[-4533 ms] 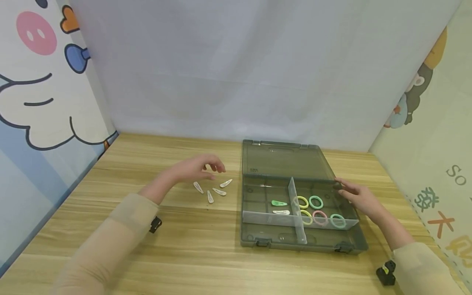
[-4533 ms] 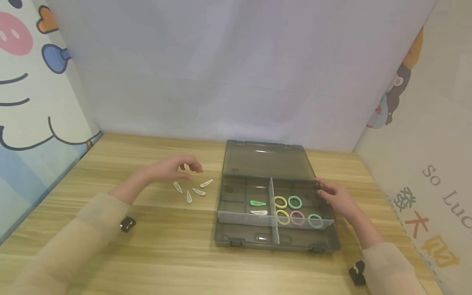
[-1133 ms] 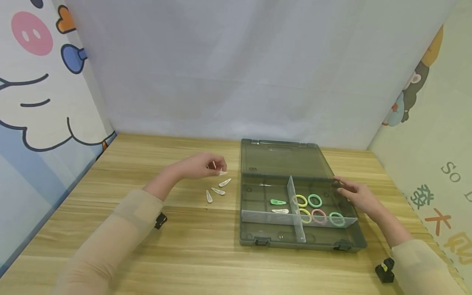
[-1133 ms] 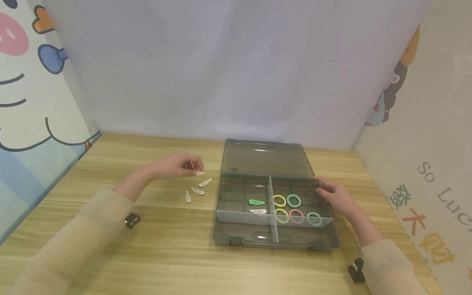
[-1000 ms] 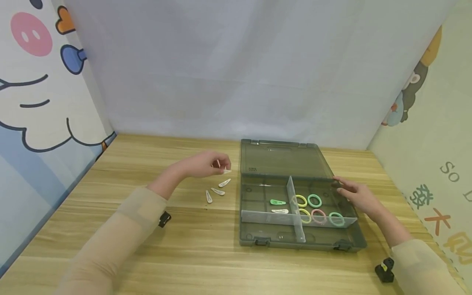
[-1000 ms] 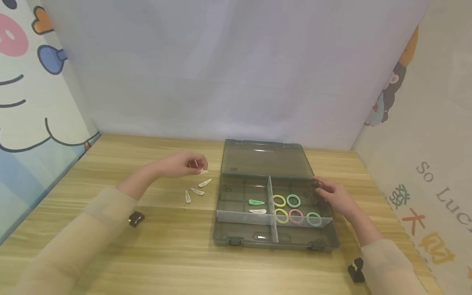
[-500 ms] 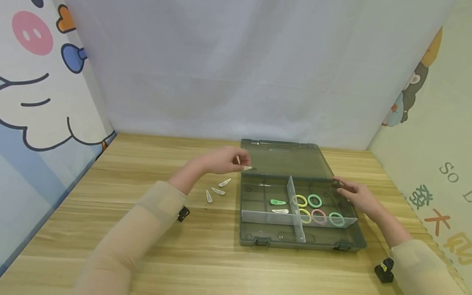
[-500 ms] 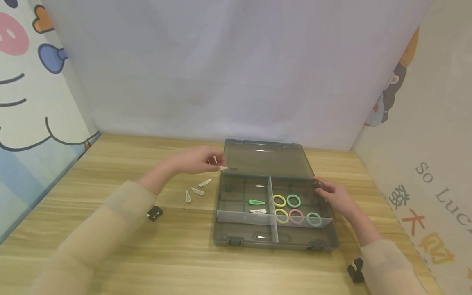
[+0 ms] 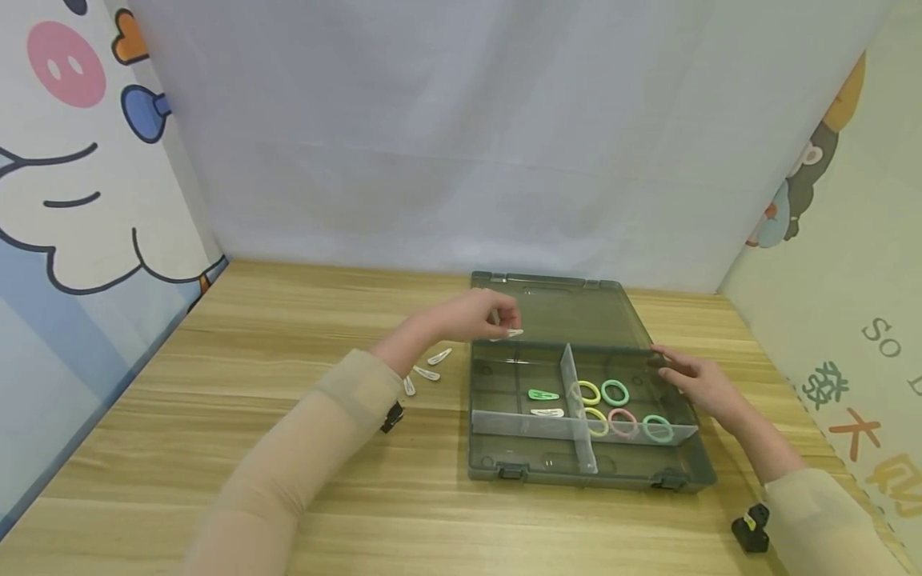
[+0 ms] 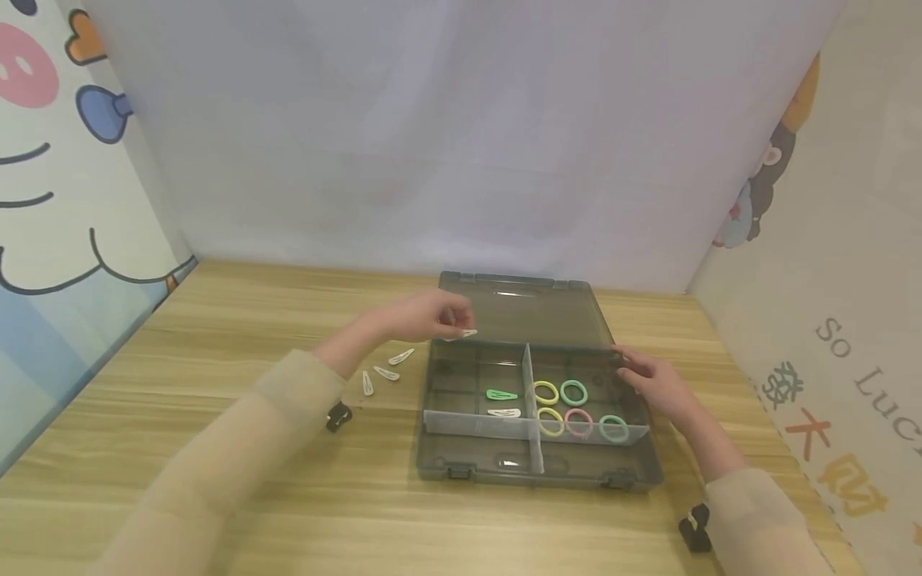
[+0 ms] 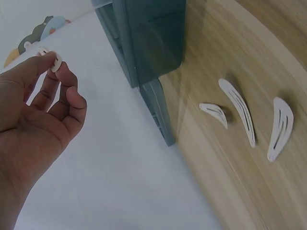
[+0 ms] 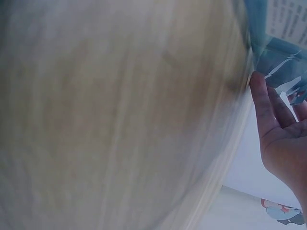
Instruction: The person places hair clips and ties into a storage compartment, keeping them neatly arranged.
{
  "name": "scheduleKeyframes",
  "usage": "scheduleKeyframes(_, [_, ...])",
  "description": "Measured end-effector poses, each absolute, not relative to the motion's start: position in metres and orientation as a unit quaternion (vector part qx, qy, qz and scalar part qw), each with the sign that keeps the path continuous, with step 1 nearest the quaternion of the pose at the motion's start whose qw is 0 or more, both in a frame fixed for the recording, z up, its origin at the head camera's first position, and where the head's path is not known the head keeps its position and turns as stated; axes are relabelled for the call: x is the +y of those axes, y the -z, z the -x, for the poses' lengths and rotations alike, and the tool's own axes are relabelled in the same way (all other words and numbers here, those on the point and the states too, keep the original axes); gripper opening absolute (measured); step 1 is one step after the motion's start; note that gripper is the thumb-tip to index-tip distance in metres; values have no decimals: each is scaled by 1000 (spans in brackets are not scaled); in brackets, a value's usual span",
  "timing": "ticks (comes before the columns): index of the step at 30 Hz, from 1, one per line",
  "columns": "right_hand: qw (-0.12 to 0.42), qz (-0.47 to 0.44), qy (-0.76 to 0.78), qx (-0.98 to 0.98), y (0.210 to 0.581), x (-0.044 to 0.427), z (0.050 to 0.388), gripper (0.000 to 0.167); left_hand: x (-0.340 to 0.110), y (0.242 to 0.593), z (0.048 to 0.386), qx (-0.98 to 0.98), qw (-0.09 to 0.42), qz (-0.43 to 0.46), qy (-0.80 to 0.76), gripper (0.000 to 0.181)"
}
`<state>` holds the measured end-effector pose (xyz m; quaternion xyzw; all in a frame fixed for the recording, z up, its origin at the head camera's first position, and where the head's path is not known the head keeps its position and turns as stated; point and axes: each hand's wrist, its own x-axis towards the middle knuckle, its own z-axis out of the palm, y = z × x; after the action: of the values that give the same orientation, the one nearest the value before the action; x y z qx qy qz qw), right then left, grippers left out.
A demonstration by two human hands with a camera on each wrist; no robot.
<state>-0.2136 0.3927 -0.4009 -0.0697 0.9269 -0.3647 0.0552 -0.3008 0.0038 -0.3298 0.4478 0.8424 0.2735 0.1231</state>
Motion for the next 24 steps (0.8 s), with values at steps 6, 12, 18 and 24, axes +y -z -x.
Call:
scheduleKeyframes(6, [47,76,355,931,405,395,218,52,21,342,305,847,116,-446,-265,8])
scheduleKeyframes(12, [47,83,361,928,406,395,222,52,35,357,310,850,132,-429,-275,9])
scheduleKeyframes(18, [53,85,369,924,409,398,225,53,48,372,314,850,131,-432,-270,10])
scheduleKeyframes(24, [54,84,372,923,412,400,229,53,61,383,316,858,122,-436,-244,9])
